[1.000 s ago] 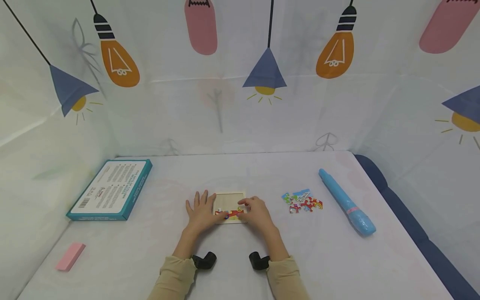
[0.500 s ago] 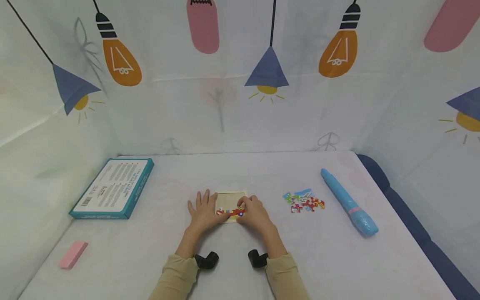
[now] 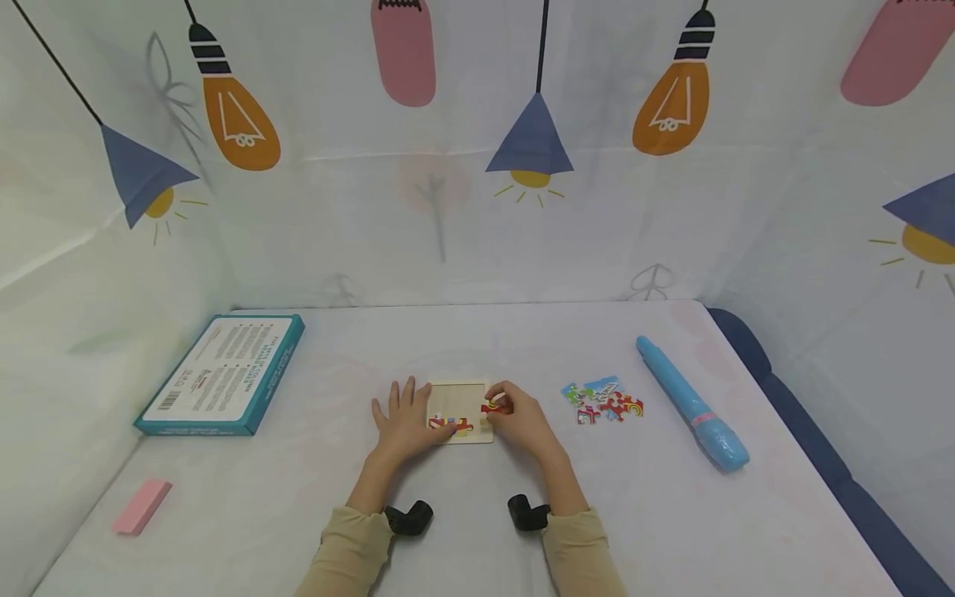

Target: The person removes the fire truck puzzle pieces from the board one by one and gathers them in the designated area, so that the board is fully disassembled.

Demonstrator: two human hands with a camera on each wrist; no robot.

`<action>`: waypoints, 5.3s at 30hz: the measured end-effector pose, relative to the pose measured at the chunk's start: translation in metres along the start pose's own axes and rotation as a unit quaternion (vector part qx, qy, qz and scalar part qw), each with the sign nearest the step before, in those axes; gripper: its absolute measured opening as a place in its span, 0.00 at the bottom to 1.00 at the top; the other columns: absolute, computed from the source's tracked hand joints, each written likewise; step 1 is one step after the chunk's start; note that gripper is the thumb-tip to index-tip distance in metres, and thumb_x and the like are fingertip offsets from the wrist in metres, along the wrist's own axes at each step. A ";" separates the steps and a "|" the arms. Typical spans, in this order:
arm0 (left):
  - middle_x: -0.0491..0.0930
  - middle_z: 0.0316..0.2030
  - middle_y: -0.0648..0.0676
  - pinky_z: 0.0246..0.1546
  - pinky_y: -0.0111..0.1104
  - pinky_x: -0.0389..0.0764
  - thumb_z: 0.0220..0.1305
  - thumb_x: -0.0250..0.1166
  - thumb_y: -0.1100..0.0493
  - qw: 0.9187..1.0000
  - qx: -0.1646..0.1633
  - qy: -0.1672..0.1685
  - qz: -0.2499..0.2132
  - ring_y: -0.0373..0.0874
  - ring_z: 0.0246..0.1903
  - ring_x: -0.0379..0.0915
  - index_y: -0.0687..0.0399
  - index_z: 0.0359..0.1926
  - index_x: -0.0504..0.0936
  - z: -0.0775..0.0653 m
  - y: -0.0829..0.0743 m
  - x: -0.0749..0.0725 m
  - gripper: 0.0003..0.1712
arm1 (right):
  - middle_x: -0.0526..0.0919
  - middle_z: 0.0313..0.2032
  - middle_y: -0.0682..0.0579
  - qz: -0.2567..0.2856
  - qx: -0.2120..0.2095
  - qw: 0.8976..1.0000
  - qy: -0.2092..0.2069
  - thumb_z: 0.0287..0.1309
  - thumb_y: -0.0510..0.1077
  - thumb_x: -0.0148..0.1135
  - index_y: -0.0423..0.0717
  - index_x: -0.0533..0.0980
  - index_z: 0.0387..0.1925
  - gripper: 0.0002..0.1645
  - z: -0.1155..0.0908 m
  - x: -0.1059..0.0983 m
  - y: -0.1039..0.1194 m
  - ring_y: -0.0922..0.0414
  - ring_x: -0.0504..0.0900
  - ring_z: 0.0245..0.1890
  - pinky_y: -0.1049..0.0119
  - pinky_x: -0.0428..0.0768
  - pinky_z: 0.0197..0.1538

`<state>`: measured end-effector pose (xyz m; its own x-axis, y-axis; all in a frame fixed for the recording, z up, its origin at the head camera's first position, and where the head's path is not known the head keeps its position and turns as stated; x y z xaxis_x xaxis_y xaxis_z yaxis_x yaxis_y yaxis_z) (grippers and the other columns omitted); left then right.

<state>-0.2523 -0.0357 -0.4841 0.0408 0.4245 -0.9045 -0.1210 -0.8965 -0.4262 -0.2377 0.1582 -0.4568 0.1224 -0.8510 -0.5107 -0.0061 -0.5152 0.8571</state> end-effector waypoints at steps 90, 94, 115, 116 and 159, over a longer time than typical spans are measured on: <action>0.52 0.68 0.63 0.59 0.64 0.33 0.45 0.64 0.32 1.000 -0.004 0.016 -0.006 0.63 0.68 0.37 0.54 0.66 0.63 0.000 0.000 0.000 0.51 | 0.77 0.43 0.40 -0.039 0.050 0.990 -0.124 0.55 0.39 0.62 0.37 0.72 0.51 0.21 -0.027 -0.078 -0.040 0.49 0.75 0.42 0.67 0.73 0.40; 0.53 0.68 0.63 0.59 0.64 0.35 0.45 0.64 0.32 1.000 -0.002 0.010 -0.001 0.63 0.68 0.38 0.54 0.66 0.63 -0.001 0.001 0.000 0.51 | 0.77 0.43 0.41 -0.025 0.047 0.991 -0.122 0.55 0.39 0.62 0.39 0.72 0.50 0.20 -0.020 -0.065 -0.037 0.50 0.75 0.41 0.65 0.74 0.41; 0.54 0.68 0.63 0.59 0.65 0.36 0.45 0.64 0.32 1.000 0.004 0.005 -0.003 0.63 0.68 0.38 0.52 0.65 0.64 0.000 0.002 0.000 0.50 | 0.80 0.40 0.46 0.029 -0.015 0.995 -0.092 0.49 0.34 0.66 0.41 0.76 0.43 0.17 0.001 -0.003 -0.003 0.53 0.78 0.39 0.59 0.76 0.45; 0.54 0.68 0.63 0.59 0.65 0.36 0.45 0.64 0.32 1.000 0.005 0.004 -0.003 0.63 0.68 0.39 0.52 0.65 0.64 0.000 0.003 -0.001 0.49 | 0.80 0.40 0.46 0.030 -0.020 0.995 -0.090 0.48 0.33 0.66 0.41 0.76 0.43 0.17 0.001 -0.001 -0.002 0.53 0.78 0.38 0.60 0.76 0.45; 0.58 0.67 0.57 0.59 0.60 0.42 0.48 0.66 0.42 1.000 0.002 0.009 -0.026 0.58 0.67 0.45 0.46 0.63 0.69 0.000 0.011 -0.012 0.40 | 0.77 0.29 0.53 -0.017 -0.029 0.999 0.022 0.48 0.35 0.66 0.46 0.74 0.32 0.10 0.003 0.017 0.012 0.59 0.73 0.30 0.66 0.71 0.34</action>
<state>-0.2543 -0.0506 -0.4779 0.0642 0.4688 -0.8810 -0.1217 -0.8725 -0.4732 -0.2382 0.1375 -0.4557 0.1653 -0.8267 -0.5378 0.0558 -0.5365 0.8420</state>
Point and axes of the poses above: each hand's wrist, its own z-axis towards the middle knuckle, its own x-axis out of the palm, y = z × x, the point moved 5 cm from there along z, towards the middle knuckle
